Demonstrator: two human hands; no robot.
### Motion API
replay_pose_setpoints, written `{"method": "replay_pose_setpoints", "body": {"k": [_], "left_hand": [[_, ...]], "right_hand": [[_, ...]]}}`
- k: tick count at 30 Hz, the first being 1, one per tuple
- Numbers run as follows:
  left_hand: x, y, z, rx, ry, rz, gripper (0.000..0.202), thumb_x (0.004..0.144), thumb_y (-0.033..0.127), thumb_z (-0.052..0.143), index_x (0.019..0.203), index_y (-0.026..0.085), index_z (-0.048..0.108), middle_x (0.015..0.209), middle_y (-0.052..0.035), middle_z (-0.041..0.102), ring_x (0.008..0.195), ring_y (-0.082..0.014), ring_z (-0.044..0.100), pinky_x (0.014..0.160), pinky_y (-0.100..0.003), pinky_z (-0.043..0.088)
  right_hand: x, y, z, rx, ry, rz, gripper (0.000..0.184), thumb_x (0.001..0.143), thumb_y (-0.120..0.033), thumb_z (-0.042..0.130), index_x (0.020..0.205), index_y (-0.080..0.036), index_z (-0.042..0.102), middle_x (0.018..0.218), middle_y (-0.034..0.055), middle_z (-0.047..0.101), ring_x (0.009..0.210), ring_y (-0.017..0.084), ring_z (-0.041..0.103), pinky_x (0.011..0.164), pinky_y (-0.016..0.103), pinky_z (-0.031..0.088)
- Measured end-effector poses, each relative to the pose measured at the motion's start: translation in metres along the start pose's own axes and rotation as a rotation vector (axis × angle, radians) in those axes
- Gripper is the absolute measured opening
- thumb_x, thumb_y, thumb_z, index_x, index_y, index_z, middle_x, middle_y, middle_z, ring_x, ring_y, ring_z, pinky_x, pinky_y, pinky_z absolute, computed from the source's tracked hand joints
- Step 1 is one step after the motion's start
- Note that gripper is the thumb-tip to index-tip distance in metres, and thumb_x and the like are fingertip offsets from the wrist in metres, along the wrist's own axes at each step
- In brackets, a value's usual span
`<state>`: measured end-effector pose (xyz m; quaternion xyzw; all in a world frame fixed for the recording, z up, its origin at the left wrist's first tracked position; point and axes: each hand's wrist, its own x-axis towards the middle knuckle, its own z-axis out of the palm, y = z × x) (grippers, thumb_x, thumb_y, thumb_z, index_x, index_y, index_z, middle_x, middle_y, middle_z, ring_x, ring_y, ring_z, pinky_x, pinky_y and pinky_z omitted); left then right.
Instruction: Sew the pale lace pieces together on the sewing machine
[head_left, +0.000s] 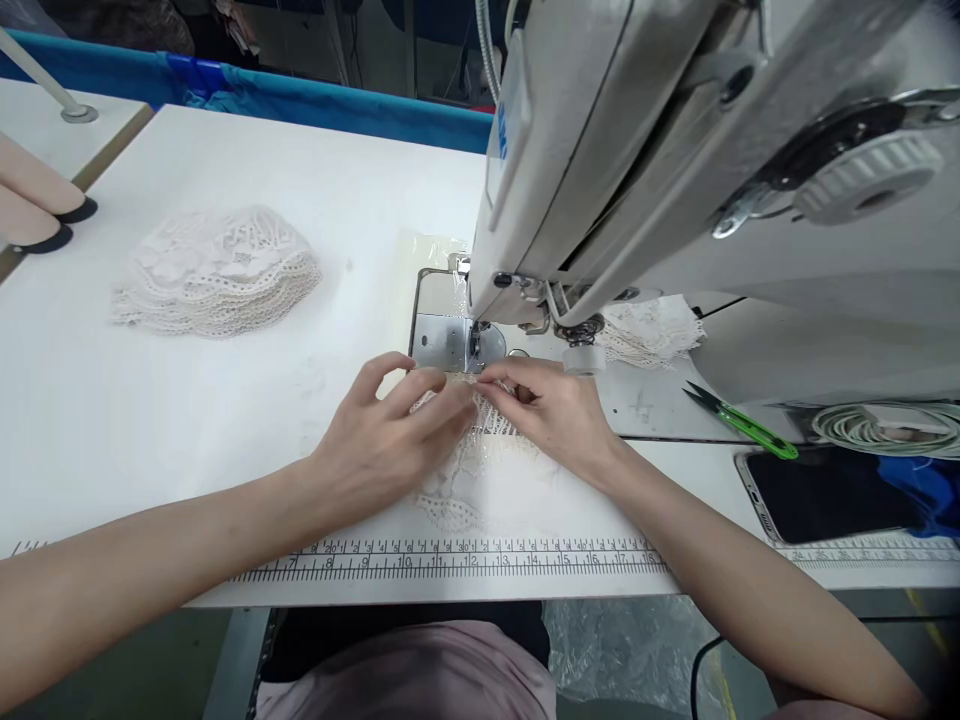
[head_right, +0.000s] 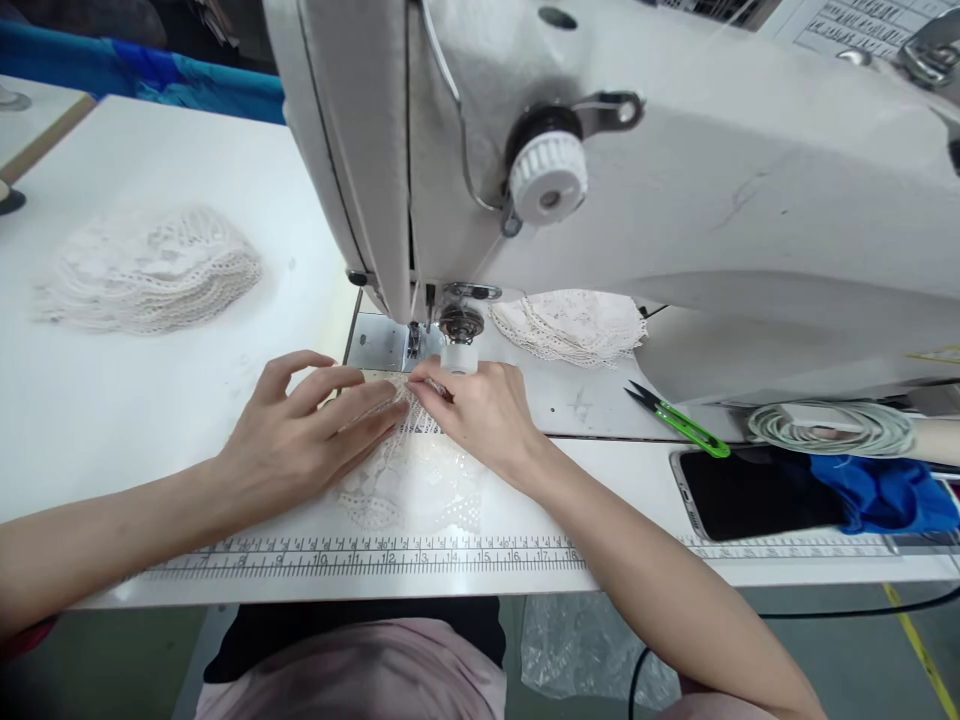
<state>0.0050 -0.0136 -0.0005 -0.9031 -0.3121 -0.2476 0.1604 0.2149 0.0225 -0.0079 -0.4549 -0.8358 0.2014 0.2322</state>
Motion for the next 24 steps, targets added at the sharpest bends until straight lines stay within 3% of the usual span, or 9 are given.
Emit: {"method": "replay_pose_setpoints", "body": {"k": [3, 6, 9, 13, 15, 20, 24], "left_hand": [[-0.003, 0.004, -0.003, 0.059, -0.061, 0.044, 0.014, 0.093, 0.017, 0.06, 0.104, 0.02, 0.067, 0.12, -0.0004, 0.07, 0.1, -0.0191, 0.063, 0.088, -0.04, 0.04], [-0.006, 0.007, -0.005, 0.079, -0.118, 0.04, 0.021, 0.098, 0.024, 0.054, 0.113, 0.015, 0.064, 0.118, -0.0026, 0.072, 0.105, -0.0198, 0.062, 0.088, -0.04, 0.038], [-0.006, 0.006, -0.005, 0.052, -0.158, 0.019, 0.025, 0.1, 0.024, 0.049, 0.12, 0.014, 0.061, 0.117, -0.0042, 0.072, 0.111, -0.0209, 0.062, 0.09, -0.04, 0.036], [-0.003, 0.001, -0.002, 0.003, -0.185, -0.029, 0.025, 0.1, 0.024, 0.047, 0.121, 0.019, 0.059, 0.124, -0.004, 0.069, 0.116, -0.0217, 0.061, 0.092, -0.041, 0.034], [-0.001, -0.002, 0.001, -0.044, -0.179, -0.057, 0.026, 0.1, 0.024, 0.048, 0.123, 0.021, 0.058, 0.124, -0.0039, 0.068, 0.117, -0.0226, 0.061, 0.092, -0.042, 0.035], [0.004, -0.005, 0.006, -0.085, -0.137, -0.086, 0.029, 0.097, 0.022, 0.055, 0.125, 0.02, 0.06, 0.121, -0.0049, 0.07, 0.116, -0.0257, 0.062, 0.092, -0.043, 0.037], [0.004, -0.002, 0.006, 0.007, -0.155, -0.1, 0.027, 0.098, 0.028, 0.053, 0.123, 0.02, 0.061, 0.123, -0.0037, 0.069, 0.12, -0.0241, 0.059, 0.094, -0.042, 0.037]], "right_hand": [[0.001, 0.001, 0.003, -0.114, 0.033, -0.072, 0.024, 0.096, -0.028, 0.05, 0.097, -0.023, 0.074, 0.079, 0.0029, 0.07, 0.07, 0.015, 0.061, 0.059, 0.027, 0.043], [-0.001, -0.002, 0.002, -0.295, 0.018, -0.217, 0.033, 0.094, -0.018, 0.045, 0.116, -0.025, 0.069, 0.094, 0.0046, 0.071, 0.076, 0.016, 0.061, 0.059, 0.027, 0.041], [-0.005, -0.005, -0.008, -0.483, -0.024, -0.321, 0.042, 0.088, -0.017, 0.046, 0.126, -0.02, 0.064, 0.092, 0.0074, 0.07, 0.077, 0.02, 0.06, 0.06, 0.031, 0.04], [-0.01, -0.006, -0.027, -0.69, 0.116, -0.141, 0.026, 0.088, -0.021, 0.048, 0.089, -0.016, 0.073, 0.063, 0.0083, 0.062, 0.061, 0.02, 0.052, 0.055, 0.034, 0.033], [-0.011, -0.008, -0.03, -0.716, 0.183, -0.123, 0.026, 0.089, -0.02, 0.048, 0.081, -0.018, 0.072, 0.062, 0.0079, 0.061, 0.057, 0.018, 0.049, 0.053, 0.034, 0.03], [-0.013, -0.016, -0.014, -0.64, 0.064, -0.278, 0.037, 0.09, -0.014, 0.045, 0.12, -0.014, 0.066, 0.085, 0.0087, 0.071, 0.074, 0.021, 0.058, 0.057, 0.034, 0.035], [-0.015, -0.016, -0.003, -0.674, 0.034, -0.268, 0.038, 0.093, -0.013, 0.042, 0.124, -0.008, 0.063, 0.09, 0.0091, 0.07, 0.085, 0.022, 0.059, 0.064, 0.035, 0.038]]}}
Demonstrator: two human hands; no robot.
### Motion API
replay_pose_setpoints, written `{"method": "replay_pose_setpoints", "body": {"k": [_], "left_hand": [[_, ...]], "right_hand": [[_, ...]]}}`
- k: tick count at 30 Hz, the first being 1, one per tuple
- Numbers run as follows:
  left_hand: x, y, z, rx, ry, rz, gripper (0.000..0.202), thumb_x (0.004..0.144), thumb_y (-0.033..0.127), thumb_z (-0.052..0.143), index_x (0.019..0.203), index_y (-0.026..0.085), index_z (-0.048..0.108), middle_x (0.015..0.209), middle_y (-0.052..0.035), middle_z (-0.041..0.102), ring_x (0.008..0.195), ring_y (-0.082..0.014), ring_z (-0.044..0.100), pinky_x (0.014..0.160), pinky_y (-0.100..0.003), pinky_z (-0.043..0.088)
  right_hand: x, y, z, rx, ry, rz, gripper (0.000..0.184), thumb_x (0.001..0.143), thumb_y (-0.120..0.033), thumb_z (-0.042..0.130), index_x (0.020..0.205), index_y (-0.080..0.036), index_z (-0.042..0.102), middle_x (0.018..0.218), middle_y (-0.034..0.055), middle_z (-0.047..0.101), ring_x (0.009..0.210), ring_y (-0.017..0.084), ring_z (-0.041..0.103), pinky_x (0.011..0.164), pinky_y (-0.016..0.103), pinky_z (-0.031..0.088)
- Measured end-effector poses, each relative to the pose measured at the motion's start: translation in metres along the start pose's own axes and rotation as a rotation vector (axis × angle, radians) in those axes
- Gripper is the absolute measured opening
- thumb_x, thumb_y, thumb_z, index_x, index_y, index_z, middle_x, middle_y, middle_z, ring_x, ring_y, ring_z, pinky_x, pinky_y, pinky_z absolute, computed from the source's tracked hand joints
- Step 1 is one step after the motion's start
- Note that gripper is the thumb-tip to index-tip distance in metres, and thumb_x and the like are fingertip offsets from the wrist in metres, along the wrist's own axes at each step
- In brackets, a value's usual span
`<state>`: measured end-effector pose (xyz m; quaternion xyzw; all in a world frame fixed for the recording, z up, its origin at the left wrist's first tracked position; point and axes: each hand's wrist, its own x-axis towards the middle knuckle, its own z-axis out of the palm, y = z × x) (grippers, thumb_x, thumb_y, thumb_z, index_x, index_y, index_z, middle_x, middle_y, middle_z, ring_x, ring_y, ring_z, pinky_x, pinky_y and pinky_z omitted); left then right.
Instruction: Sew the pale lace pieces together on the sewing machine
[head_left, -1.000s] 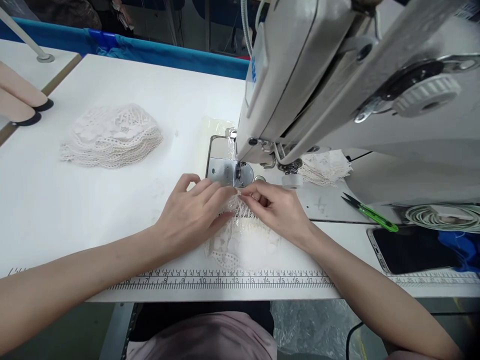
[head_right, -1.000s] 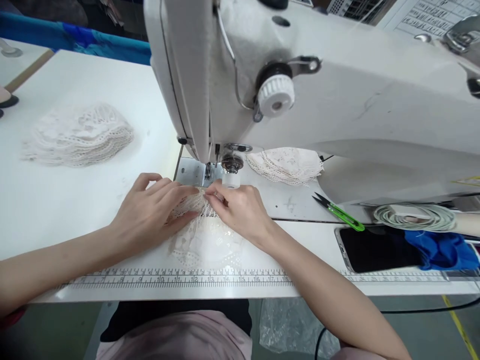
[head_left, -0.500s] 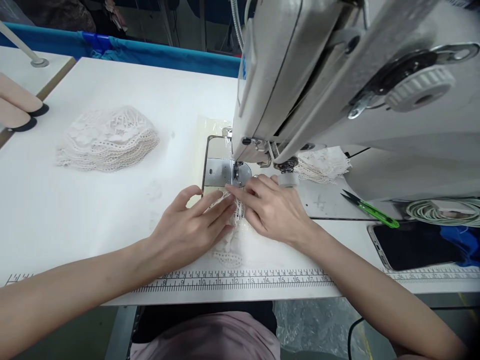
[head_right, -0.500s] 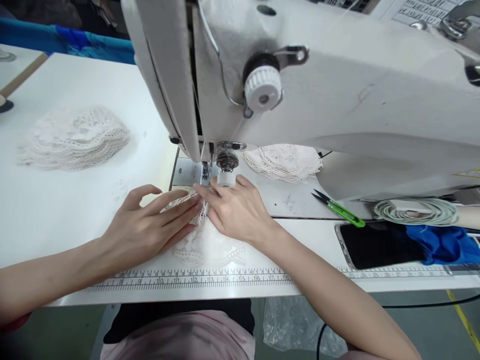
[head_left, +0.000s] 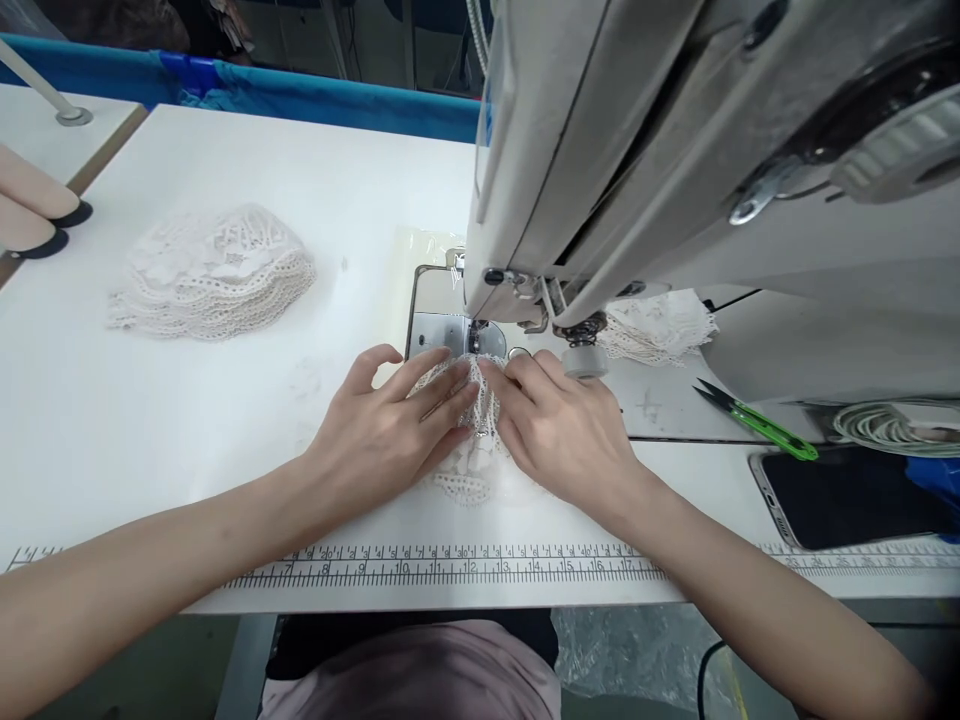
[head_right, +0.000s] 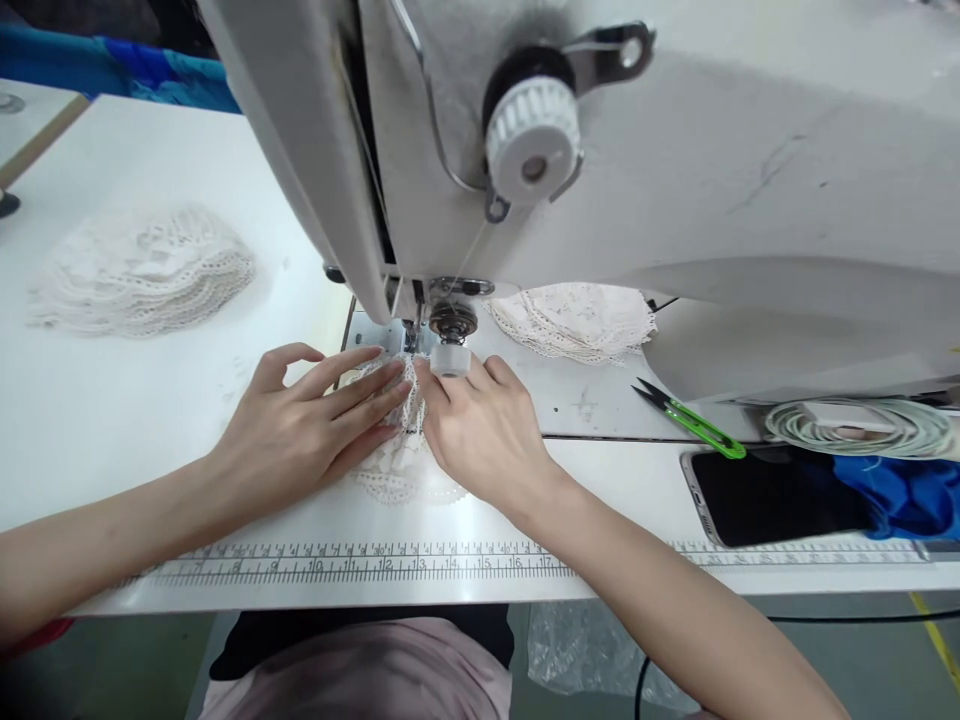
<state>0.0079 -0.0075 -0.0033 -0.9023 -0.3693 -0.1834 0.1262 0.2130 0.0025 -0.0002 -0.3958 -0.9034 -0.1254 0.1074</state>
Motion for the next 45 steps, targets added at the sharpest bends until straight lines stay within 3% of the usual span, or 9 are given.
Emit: {"method": "replay_pose_setpoints", "body": {"k": [11, 22, 30, 39, 42, 45], "left_hand": [[0.003, -0.007, 0.005, 0.007, -0.02, -0.019, 0.028, 0.099, 0.03, 0.051, 0.123, 0.021, 0.062, 0.123, -0.0039, 0.069, 0.121, -0.0231, 0.059, 0.096, -0.043, 0.036], [0.004, -0.005, 0.006, -0.006, -0.004, -0.032, 0.028, 0.099, 0.03, 0.051, 0.123, 0.021, 0.062, 0.124, -0.0052, 0.069, 0.119, -0.0237, 0.061, 0.093, -0.044, 0.038], [0.005, -0.007, 0.008, -0.027, -0.008, -0.043, 0.028, 0.1, 0.029, 0.049, 0.122, 0.02, 0.063, 0.124, -0.0056, 0.068, 0.119, -0.0239, 0.061, 0.094, -0.045, 0.037], [0.007, -0.01, 0.01, -0.029, -0.007, -0.062, 0.028, 0.1, 0.03, 0.049, 0.122, 0.02, 0.064, 0.126, -0.005, 0.067, 0.119, -0.0246, 0.06, 0.096, -0.045, 0.036], [0.007, -0.01, 0.004, 0.02, 0.054, -0.031, 0.024, 0.097, 0.027, 0.054, 0.117, 0.021, 0.066, 0.121, -0.004, 0.07, 0.108, -0.024, 0.064, 0.09, -0.043, 0.037], [0.005, -0.013, -0.007, -0.026, 0.052, 0.049, 0.02, 0.094, 0.032, 0.058, 0.104, 0.019, 0.069, 0.107, -0.004, 0.074, 0.086, -0.0199, 0.066, 0.077, -0.037, 0.039]], "right_hand": [[0.003, 0.006, 0.004, -0.041, -0.032, 0.041, 0.038, 0.093, -0.013, 0.044, 0.126, -0.008, 0.062, 0.09, 0.0089, 0.072, 0.092, 0.023, 0.06, 0.07, 0.035, 0.039], [0.002, 0.007, 0.006, -0.043, -0.007, 0.03, 0.039, 0.093, -0.012, 0.044, 0.126, -0.008, 0.063, 0.09, 0.0104, 0.071, 0.091, 0.023, 0.058, 0.067, 0.034, 0.038], [0.004, 0.008, 0.006, -0.059, -0.05, 0.045, 0.04, 0.095, -0.015, 0.041, 0.13, -0.009, 0.06, 0.092, 0.0125, 0.071, 0.096, 0.024, 0.057, 0.076, 0.035, 0.041], [0.004, 0.012, 0.008, -0.094, -0.005, 0.039, 0.038, 0.095, -0.013, 0.043, 0.127, -0.011, 0.062, 0.095, 0.0112, 0.072, 0.099, 0.024, 0.058, 0.077, 0.035, 0.041], [0.002, 0.014, -0.003, -0.028, 0.026, 0.029, 0.032, 0.095, -0.013, 0.045, 0.118, -0.015, 0.068, 0.09, 0.0079, 0.072, 0.088, 0.021, 0.061, 0.071, 0.033, 0.04], [0.0, 0.016, -0.02, 0.25, -0.1, 0.05, 0.022, 0.093, -0.029, 0.056, 0.105, -0.019, 0.071, 0.091, 0.0029, 0.07, 0.073, 0.015, 0.06, 0.059, 0.029, 0.038]]}}
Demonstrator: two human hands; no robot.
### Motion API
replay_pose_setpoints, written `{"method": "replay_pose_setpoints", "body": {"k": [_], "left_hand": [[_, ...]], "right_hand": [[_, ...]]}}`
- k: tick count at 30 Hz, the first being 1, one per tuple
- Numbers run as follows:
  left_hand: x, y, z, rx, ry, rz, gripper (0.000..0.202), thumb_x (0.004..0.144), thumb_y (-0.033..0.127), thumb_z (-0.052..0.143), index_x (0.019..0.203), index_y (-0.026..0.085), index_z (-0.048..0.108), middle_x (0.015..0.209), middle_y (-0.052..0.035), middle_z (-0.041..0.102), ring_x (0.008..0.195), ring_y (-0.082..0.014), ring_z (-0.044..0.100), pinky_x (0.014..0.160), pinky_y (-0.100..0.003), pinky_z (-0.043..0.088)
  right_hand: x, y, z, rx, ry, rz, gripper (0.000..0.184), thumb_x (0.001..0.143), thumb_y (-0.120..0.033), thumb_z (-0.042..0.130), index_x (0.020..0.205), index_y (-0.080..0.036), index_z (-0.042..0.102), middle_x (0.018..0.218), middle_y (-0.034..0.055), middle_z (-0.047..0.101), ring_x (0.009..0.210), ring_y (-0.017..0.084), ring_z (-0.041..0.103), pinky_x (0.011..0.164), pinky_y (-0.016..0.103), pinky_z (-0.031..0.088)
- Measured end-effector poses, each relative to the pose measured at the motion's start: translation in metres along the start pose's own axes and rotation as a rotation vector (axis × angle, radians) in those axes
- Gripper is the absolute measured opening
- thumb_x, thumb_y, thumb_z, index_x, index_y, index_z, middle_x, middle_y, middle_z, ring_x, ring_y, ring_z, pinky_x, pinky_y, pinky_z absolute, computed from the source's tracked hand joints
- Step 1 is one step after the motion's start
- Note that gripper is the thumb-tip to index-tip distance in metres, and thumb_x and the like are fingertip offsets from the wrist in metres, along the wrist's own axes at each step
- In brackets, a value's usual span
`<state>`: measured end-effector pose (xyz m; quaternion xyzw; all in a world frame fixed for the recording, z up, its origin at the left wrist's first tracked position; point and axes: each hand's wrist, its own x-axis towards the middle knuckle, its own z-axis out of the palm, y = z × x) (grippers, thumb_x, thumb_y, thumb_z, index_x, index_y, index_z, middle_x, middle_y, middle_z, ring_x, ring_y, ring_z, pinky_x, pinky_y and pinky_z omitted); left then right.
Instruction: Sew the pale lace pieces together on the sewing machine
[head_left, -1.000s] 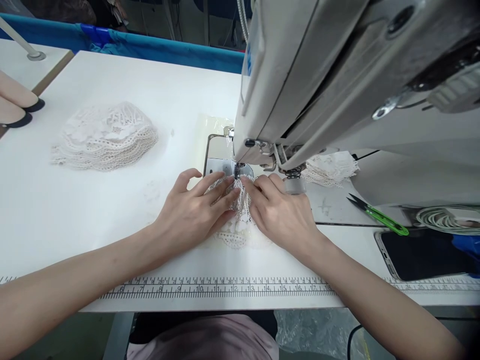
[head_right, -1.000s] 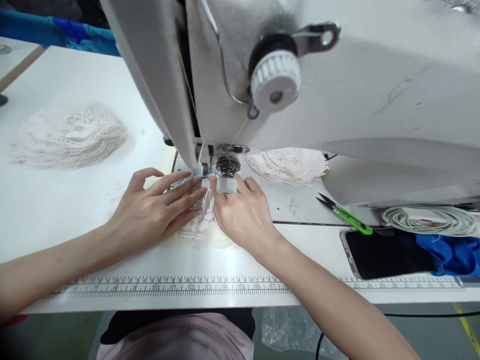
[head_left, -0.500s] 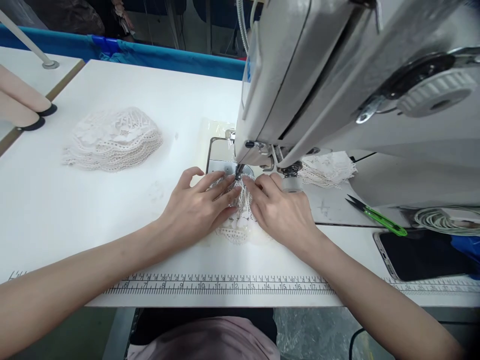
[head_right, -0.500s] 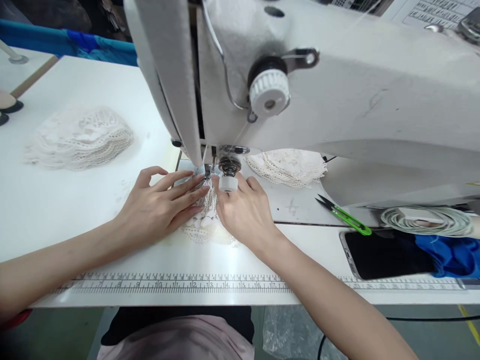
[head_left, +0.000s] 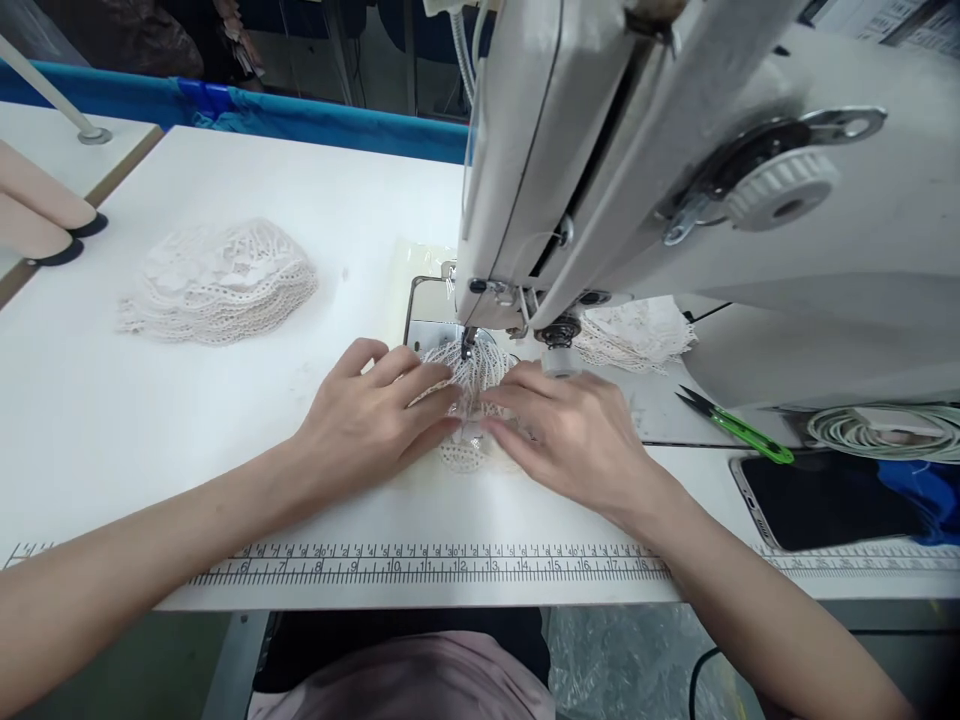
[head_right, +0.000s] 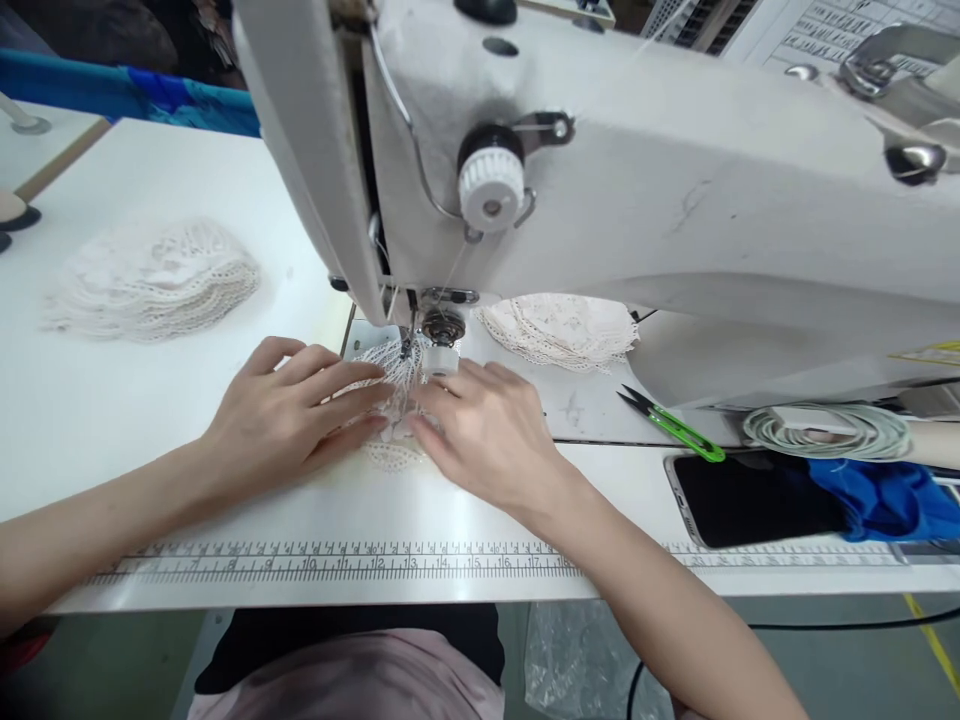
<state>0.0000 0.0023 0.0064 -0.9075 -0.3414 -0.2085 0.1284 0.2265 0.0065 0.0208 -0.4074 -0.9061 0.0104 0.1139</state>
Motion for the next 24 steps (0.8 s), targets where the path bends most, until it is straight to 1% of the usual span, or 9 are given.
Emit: {"method": "replay_pose_setpoints", "body": {"k": [3, 6, 8, 11, 13, 15, 18, 21, 24], "left_hand": [[-0.002, -0.005, -0.01, -0.131, -0.148, 0.108, 0.03, 0.093, 0.044, 0.057, 0.1, 0.018, 0.07, 0.1, -0.0058, 0.072, 0.074, -0.0168, 0.064, 0.068, -0.034, 0.039], [-0.003, -0.006, -0.015, -0.154, -0.189, 0.138, 0.02, 0.097, 0.026, 0.05, 0.099, 0.02, 0.069, 0.103, -0.0037, 0.072, 0.068, -0.0132, 0.063, 0.065, -0.031, 0.039], [-0.002, -0.004, -0.017, -0.209, -0.194, 0.043, 0.024, 0.099, 0.019, 0.044, 0.097, 0.02, 0.068, 0.099, -0.0028, 0.072, 0.066, -0.0125, 0.062, 0.064, -0.03, 0.041], [0.006, -0.003, -0.022, -0.349, -0.3, -0.197, 0.029, 0.102, 0.028, 0.038, 0.096, 0.017, 0.063, 0.082, -0.0028, 0.069, 0.064, -0.0149, 0.061, 0.058, -0.027, 0.042], [0.013, -0.005, -0.024, -0.408, -0.385, -0.292, 0.028, 0.1, 0.032, 0.039, 0.095, 0.017, 0.062, 0.078, -0.002, 0.066, 0.062, -0.015, 0.061, 0.052, -0.026, 0.04], [0.021, -0.01, -0.023, -0.44, -0.437, -0.3, 0.022, 0.096, 0.032, 0.047, 0.099, 0.018, 0.064, 0.082, -0.0021, 0.065, 0.061, -0.014, 0.06, 0.051, -0.025, 0.04], [0.033, -0.02, -0.015, -0.487, -0.462, -0.285, 0.025, 0.088, 0.028, 0.053, 0.106, 0.021, 0.069, 0.086, -0.0018, 0.065, 0.061, -0.0129, 0.059, 0.052, -0.025, 0.042], [0.04, -0.031, -0.007, -0.56, -0.485, -0.292, 0.022, 0.085, 0.025, 0.053, 0.088, 0.022, 0.075, 0.075, -0.0006, 0.063, 0.055, -0.0116, 0.055, 0.049, -0.025, 0.039], [0.042, -0.039, -0.004, -0.678, -0.489, -0.265, 0.025, 0.084, 0.028, 0.055, 0.067, 0.021, 0.072, 0.073, -0.001, 0.063, 0.052, -0.0099, 0.051, 0.046, -0.024, 0.037]], "right_hand": [[-0.002, 0.0, -0.011, 0.248, -0.22, 0.024, 0.018, 0.088, -0.033, 0.065, 0.101, -0.023, 0.068, 0.1, -0.0001, 0.066, 0.068, 0.011, 0.058, 0.055, 0.026, 0.037], [-0.003, 0.003, -0.013, 0.376, -0.246, 0.063, 0.009, 0.091, -0.019, 0.058, 0.092, -0.022, 0.066, 0.1, 0.0001, 0.065, 0.072, 0.011, 0.059, 0.061, 0.024, 0.04], [-0.002, 0.005, -0.013, 0.472, -0.205, 0.126, 0.013, 0.093, -0.015, 0.054, 0.089, -0.021, 0.065, 0.091, -0.0002, 0.066, 0.069, 0.011, 0.06, 0.062, 0.024, 0.041], [-0.001, 0.005, -0.014, 0.59, -0.148, 0.222, 0.015, 0.096, -0.022, 0.05, 0.091, -0.021, 0.063, 0.072, -0.003, 0.065, 0.06, 0.01, 0.058, 0.059, 0.023, 0.041], [0.0, 0.004, -0.012, 0.582, -0.118, 0.235, 0.016, 0.095, -0.03, 0.054, 0.097, -0.02, 0.066, 0.076, -0.0011, 0.068, 0.062, 0.012, 0.06, 0.059, 0.024, 0.041], [0.001, 0.003, -0.009, 0.503, -0.082, 0.205, 0.02, 0.09, -0.031, 0.061, 0.103, -0.018, 0.069, 0.088, 0.0029, 0.07, 0.067, 0.014, 0.061, 0.059, 0.025, 0.041], [0.002, 0.003, 0.0, 0.38, 0.06, 0.161, 0.02, 0.09, -0.023, 0.06, 0.103, -0.019, 0.074, 0.087, 0.0037, 0.07, 0.065, 0.013, 0.059, 0.057, 0.025, 0.04], [0.002, 0.005, 0.009, 0.326, 0.253, 0.16, 0.023, 0.093, -0.022, 0.056, 0.103, -0.021, 0.076, 0.086, 0.0037, 0.07, 0.066, 0.013, 0.06, 0.056, 0.025, 0.04], [0.003, 0.007, 0.012, 0.325, 0.297, 0.157, 0.023, 0.094, -0.023, 0.055, 0.103, -0.022, 0.077, 0.092, 0.0049, 0.072, 0.071, 0.015, 0.063, 0.058, 0.025, 0.043]]}}
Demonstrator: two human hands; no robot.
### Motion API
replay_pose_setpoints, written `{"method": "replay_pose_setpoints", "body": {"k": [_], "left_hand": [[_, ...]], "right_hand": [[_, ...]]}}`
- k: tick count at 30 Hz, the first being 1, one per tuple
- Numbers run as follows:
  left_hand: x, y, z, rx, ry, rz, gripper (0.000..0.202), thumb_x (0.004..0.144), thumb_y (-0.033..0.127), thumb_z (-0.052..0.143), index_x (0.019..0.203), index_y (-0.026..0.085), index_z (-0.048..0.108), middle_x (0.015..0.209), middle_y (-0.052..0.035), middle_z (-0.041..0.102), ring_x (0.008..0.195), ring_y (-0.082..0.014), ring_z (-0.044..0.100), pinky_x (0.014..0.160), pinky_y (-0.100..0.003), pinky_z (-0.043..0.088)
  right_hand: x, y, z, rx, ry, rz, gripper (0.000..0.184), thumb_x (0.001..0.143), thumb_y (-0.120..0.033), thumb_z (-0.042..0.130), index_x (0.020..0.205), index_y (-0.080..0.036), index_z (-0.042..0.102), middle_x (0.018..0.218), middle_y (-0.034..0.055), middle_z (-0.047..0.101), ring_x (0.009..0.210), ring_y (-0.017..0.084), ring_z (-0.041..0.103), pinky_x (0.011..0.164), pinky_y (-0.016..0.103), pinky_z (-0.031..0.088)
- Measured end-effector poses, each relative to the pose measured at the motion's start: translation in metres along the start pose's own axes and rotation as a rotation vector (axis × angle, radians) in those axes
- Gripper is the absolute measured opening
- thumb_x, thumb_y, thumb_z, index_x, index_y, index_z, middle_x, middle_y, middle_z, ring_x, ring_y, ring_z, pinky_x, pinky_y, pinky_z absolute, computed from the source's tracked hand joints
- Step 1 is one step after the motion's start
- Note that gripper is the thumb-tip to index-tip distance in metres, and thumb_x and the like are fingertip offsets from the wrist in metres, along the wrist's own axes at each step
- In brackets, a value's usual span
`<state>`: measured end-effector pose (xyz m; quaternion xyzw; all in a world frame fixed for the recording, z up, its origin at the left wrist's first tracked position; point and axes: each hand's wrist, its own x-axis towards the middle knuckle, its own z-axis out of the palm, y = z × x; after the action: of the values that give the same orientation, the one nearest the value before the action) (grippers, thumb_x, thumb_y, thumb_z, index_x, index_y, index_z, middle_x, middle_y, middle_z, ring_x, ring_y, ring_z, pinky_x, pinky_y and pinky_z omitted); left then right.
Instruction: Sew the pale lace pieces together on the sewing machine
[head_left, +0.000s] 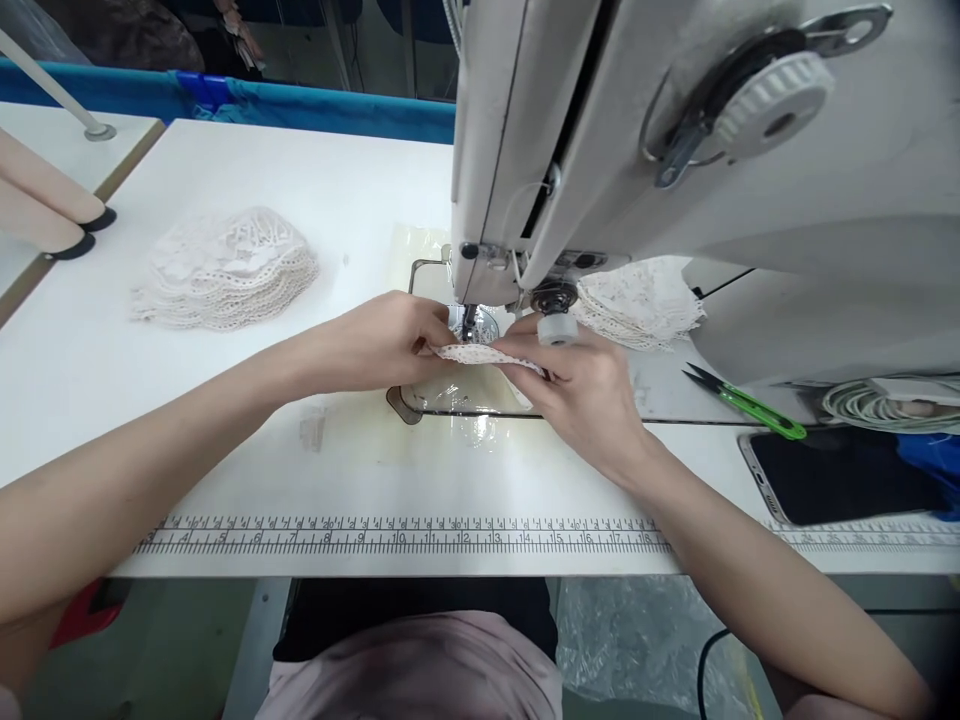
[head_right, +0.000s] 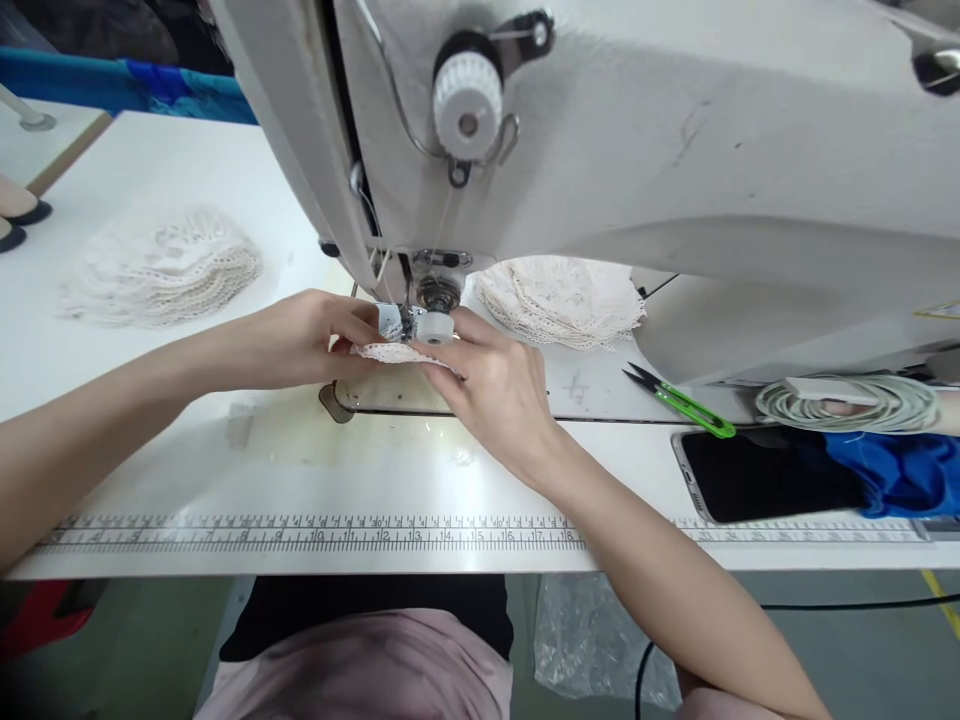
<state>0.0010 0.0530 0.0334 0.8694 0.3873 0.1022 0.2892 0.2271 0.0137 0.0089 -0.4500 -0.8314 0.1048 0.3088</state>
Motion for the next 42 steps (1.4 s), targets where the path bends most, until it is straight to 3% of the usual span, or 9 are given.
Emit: {"method": "replay_pose_setpoints", "body": {"k": [4, 9, 12, 16, 18, 21, 25, 34, 42], "left_hand": [[-0.004, -0.003, -0.003, -0.159, -0.038, 0.047, 0.034, 0.091, 0.037, 0.052, 0.068, 0.02, 0.07, 0.076, -0.0017, 0.06, 0.058, -0.01, 0.053, 0.052, -0.023, 0.043], [-0.011, -0.003, 0.006, -0.176, -0.012, 0.062, 0.046, 0.097, 0.037, 0.045, 0.059, 0.018, 0.062, 0.075, -0.0016, 0.056, 0.058, -0.009, 0.05, 0.054, -0.024, 0.042], [-0.018, -0.005, 0.02, 0.035, 0.101, 0.214, 0.038, 0.096, 0.027, 0.045, 0.067, 0.018, 0.068, 0.079, -0.0037, 0.06, 0.065, -0.0117, 0.055, 0.062, -0.027, 0.045], [-0.029, -0.003, 0.039, 0.534, 0.362, 0.436, 0.02, 0.094, 0.02, 0.052, 0.094, 0.021, 0.072, 0.082, -0.0033, 0.068, 0.075, -0.017, 0.059, 0.075, -0.035, 0.046], [-0.035, 0.0, 0.044, 0.705, 0.444, 0.482, 0.017, 0.093, 0.017, 0.057, 0.104, 0.02, 0.07, 0.097, -0.003, 0.073, 0.085, -0.0181, 0.063, 0.081, -0.036, 0.047], [-0.041, 0.006, 0.048, 0.791, 0.404, 0.442, 0.024, 0.094, 0.016, 0.057, 0.117, 0.017, 0.064, 0.123, -0.0055, 0.069, 0.115, -0.0203, 0.061, 0.093, -0.037, 0.046], [-0.045, 0.007, 0.049, 0.758, 0.307, 0.376, 0.032, 0.096, 0.013, 0.051, 0.127, 0.015, 0.057, 0.128, -0.0067, 0.066, 0.131, -0.0231, 0.052, 0.105, -0.042, 0.041], [-0.034, -0.003, 0.043, 0.728, 0.371, 0.395, 0.028, 0.097, 0.018, 0.051, 0.123, 0.017, 0.062, 0.121, -0.0071, 0.07, 0.12, -0.0244, 0.062, 0.098, -0.045, 0.044], [-0.026, -0.007, 0.04, 0.716, 0.359, 0.336, 0.031, 0.098, 0.019, 0.045, 0.125, 0.02, 0.06, 0.122, -0.0067, 0.07, 0.119, -0.0213, 0.062, 0.104, -0.046, 0.04]], "right_hand": [[0.001, -0.001, 0.0, -0.006, -0.073, 0.039, 0.022, 0.092, -0.022, 0.059, 0.106, -0.023, 0.076, 0.076, 0.0011, 0.072, 0.056, 0.012, 0.059, 0.054, 0.025, 0.041], [0.001, -0.004, 0.0, -0.006, -0.16, 0.038, 0.021, 0.091, -0.021, 0.058, 0.102, -0.024, 0.076, 0.093, 0.0011, 0.076, 0.073, 0.015, 0.067, 0.061, 0.025, 0.045], [-0.001, -0.004, 0.0, -0.059, -0.223, -0.067, 0.02, 0.088, -0.017, 0.058, 0.094, -0.021, 0.076, 0.098, 0.002, 0.076, 0.083, 0.018, 0.066, 0.063, 0.027, 0.046], [-0.003, -0.003, 0.0, -0.153, -0.206, -0.262, 0.019, 0.086, -0.013, 0.057, 0.09, -0.02, 0.075, 0.106, 0.0019, 0.075, 0.093, 0.022, 0.063, 0.071, 0.033, 0.047], [-0.004, -0.003, 0.0, -0.169, -0.183, -0.298, 0.02, 0.086, -0.012, 0.056, 0.091, -0.019, 0.074, 0.106, 0.0015, 0.076, 0.093, 0.022, 0.063, 0.074, 0.034, 0.047], [-0.004, -0.004, -0.001, -0.173, -0.191, -0.304, 0.021, 0.087, -0.012, 0.055, 0.094, -0.019, 0.074, 0.106, 0.0022, 0.076, 0.092, 0.022, 0.064, 0.075, 0.035, 0.047], [-0.004, -0.004, -0.002, -0.185, -0.202, -0.306, 0.023, 0.086, -0.011, 0.055, 0.098, -0.02, 0.074, 0.108, 0.0037, 0.075, 0.094, 0.022, 0.064, 0.076, 0.036, 0.048], [-0.001, -0.002, 0.004, -0.221, -0.108, -0.323, 0.026, 0.09, -0.008, 0.05, 0.093, -0.017, 0.074, 0.105, 0.0018, 0.076, 0.089, 0.02, 0.066, 0.077, 0.035, 0.048], [0.002, 0.002, 0.008, -0.312, -0.12, -0.28, 0.025, 0.092, -0.012, 0.05, 0.098, -0.019, 0.074, 0.091, 0.0044, 0.077, 0.088, 0.019, 0.064, 0.072, 0.032, 0.046]]}}
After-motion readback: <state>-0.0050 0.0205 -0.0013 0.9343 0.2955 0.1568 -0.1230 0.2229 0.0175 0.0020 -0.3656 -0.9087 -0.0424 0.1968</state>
